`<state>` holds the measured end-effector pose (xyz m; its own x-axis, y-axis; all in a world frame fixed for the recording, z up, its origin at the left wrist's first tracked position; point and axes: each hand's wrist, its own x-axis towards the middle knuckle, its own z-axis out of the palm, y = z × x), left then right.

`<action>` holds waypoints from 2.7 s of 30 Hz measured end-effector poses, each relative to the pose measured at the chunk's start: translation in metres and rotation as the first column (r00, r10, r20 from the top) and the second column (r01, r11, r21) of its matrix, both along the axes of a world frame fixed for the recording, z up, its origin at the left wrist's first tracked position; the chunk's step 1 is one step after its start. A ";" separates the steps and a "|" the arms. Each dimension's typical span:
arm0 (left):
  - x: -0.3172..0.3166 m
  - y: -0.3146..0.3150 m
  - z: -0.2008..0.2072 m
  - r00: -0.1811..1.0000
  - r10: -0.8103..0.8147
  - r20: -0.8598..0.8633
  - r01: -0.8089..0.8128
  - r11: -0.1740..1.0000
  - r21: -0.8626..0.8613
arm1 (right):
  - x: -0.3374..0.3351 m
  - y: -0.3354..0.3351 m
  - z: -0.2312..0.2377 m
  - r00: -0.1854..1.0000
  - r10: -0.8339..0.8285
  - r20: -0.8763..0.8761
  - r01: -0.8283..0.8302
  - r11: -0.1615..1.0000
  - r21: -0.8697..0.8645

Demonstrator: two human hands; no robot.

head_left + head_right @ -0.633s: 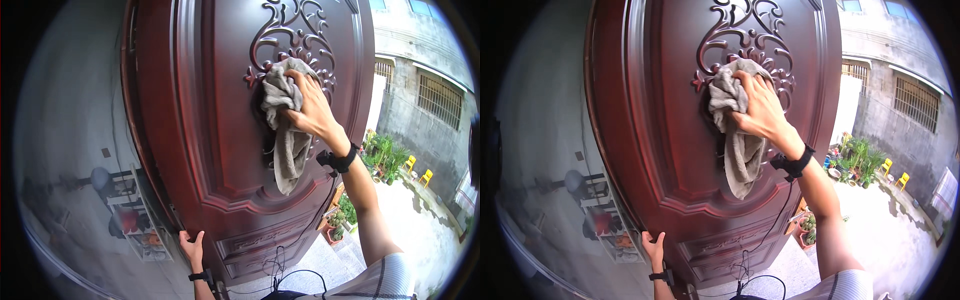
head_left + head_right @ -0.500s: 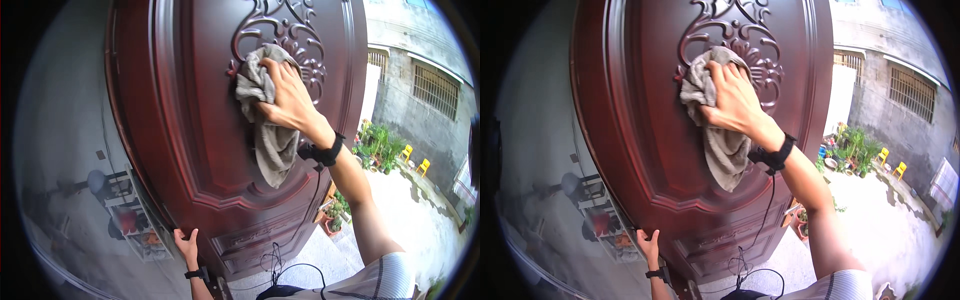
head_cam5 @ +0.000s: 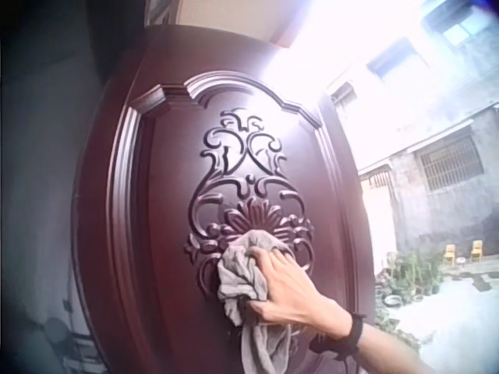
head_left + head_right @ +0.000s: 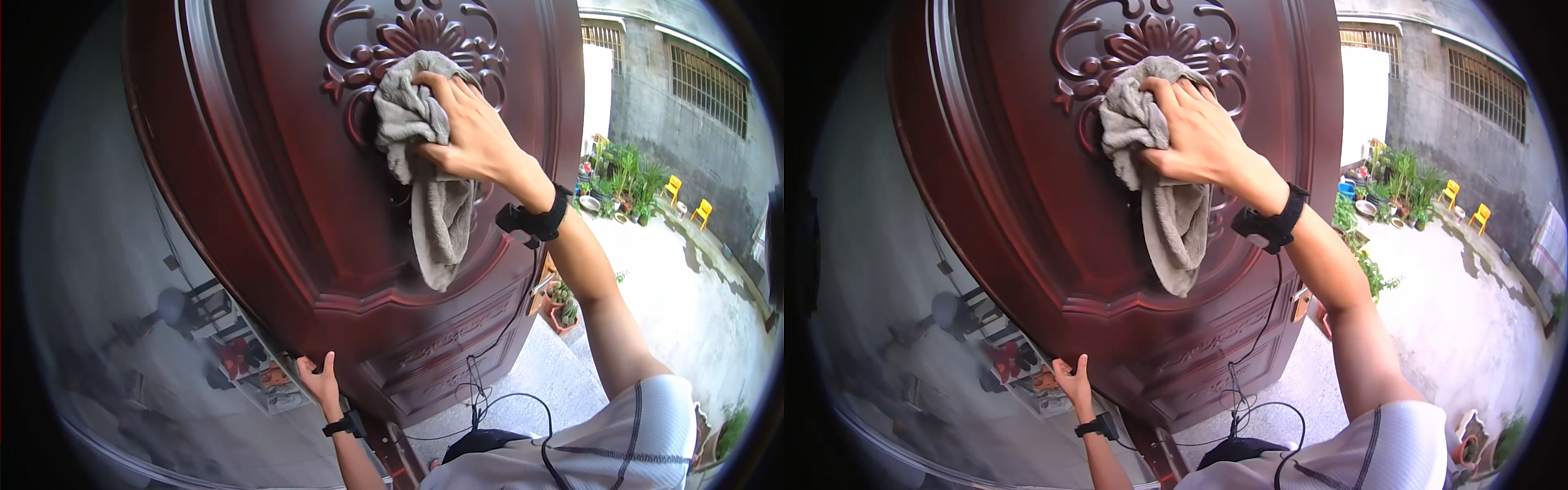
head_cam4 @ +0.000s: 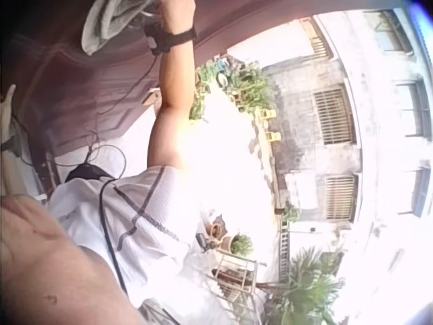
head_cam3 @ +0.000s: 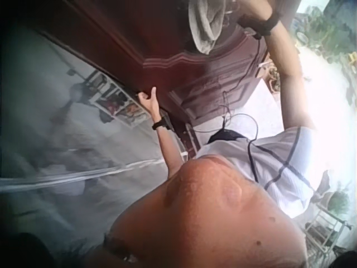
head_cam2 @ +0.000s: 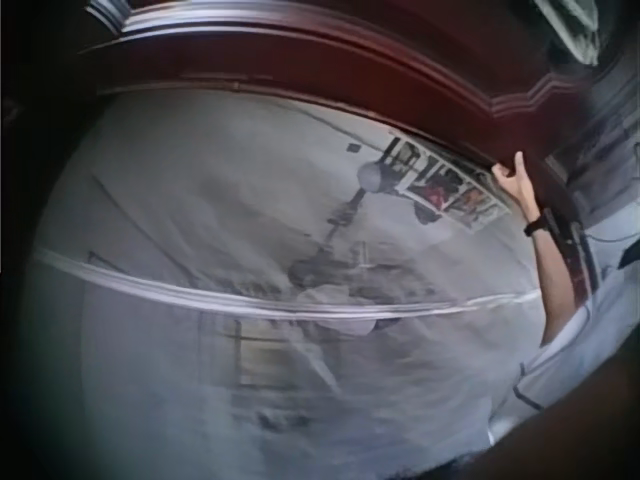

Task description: The person wipes the exterior surface and decorative carvings of a wooden door using a cloth, handling the door handle and moving the door to reach different sections.

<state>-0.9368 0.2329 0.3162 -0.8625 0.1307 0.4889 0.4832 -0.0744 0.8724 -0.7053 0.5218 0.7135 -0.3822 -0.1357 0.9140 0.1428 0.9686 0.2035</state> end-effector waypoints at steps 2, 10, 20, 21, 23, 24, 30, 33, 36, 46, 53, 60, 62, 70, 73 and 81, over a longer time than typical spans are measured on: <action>0.004 0.004 0.003 0.999 0.043 0.010 -0.042 0.996 -0.079 | -0.003 0.011 -0.007 0.999 0.003 -0.048 0.001 0.998 0.071; -0.015 -0.006 -0.013 0.999 0.028 -0.028 -0.030 0.997 -0.075 | -0.009 0.003 0.019 0.998 0.005 -0.061 -0.002 0.999 0.045; -0.012 -0.008 -0.010 0.998 0.058 -0.009 -0.058 0.991 -0.123 | 0.002 0.002 0.021 0.998 -0.054 0.018 0.053 0.998 0.040; -0.010 -0.005 -0.008 0.998 0.056 -0.011 -0.057 0.991 -0.124 | 0.004 0.005 0.022 0.999 -0.045 0.014 0.045 0.998 0.049; -0.006 -0.001 -0.003 0.999 0.048 -0.012 -0.049 0.992 -0.114 | 0.002 0.010 0.030 0.999 -0.040 -0.001 0.040 0.997 0.072; -0.006 -0.001 -0.002 0.999 0.045 -0.016 -0.046 0.992 -0.117 | -0.002 0.009 0.034 0.999 -0.032 -0.010 0.033 0.997 0.067; -0.002 0.001 0.001 0.997 0.072 0.002 -0.072 0.997 -0.026 | 0.001 0.018 0.029 0.998 -0.023 -0.064 0.025 0.999 0.023; 0.000 -0.002 0.000 0.998 0.064 -0.021 -0.065 0.995 -0.072 | -0.003 0.013 0.043 0.996 -0.070 -0.052 0.071 0.997 0.025; -0.001 0.000 -0.003 0.998 0.069 -0.007 -0.070 0.997 -0.036 | -0.011 0.012 0.051 0.996 -0.054 -0.076 0.059 0.996 0.067; -0.004 -0.002 -0.001 0.994 0.098 -0.052 -0.100 0.994 -0.036 | -0.007 0.014 0.054 0.996 -0.039 -0.083 0.041 0.999 0.024; 0.001 0.003 -0.003 0.992 0.120 -0.039 -0.120 0.993 -0.003 | 0.015 0.012 0.024 0.999 -0.037 0.037 0.037 0.999 -0.004; -0.008 -0.002 -0.010 0.995 0.099 -0.005 -0.099 0.995 0.000 | 0.000 0.000 0.025 0.997 -0.008 0.073 0.007 1.000 0.016; -0.008 -0.002 -0.012 0.989 0.145 -0.012 -0.145 0.989 -0.001 | 0.006 0.012 0.020 0.997 0.047 0.054 -0.049 0.999 0.022; -0.003 -0.008 0.002 0.995 0.091 0.038 -0.090 0.996 -0.028 | -0.007 0.004 0.038 0.999 0.028 0.027 -0.028 1.000 -0.008; 0.003 -0.009 0.007 0.990 0.141 0.005 -0.140 0.986 -0.093 | 0.006 0.013 0.026 0.997 0.066 0.048 -0.063 0.996 -0.063; -0.004 -0.003 -0.007 0.995 0.096 -0.016 -0.097 0.991 -0.091 | -0.011 0.023 0.032 0.986 0.129 -0.101 -0.136 0.989 -0.062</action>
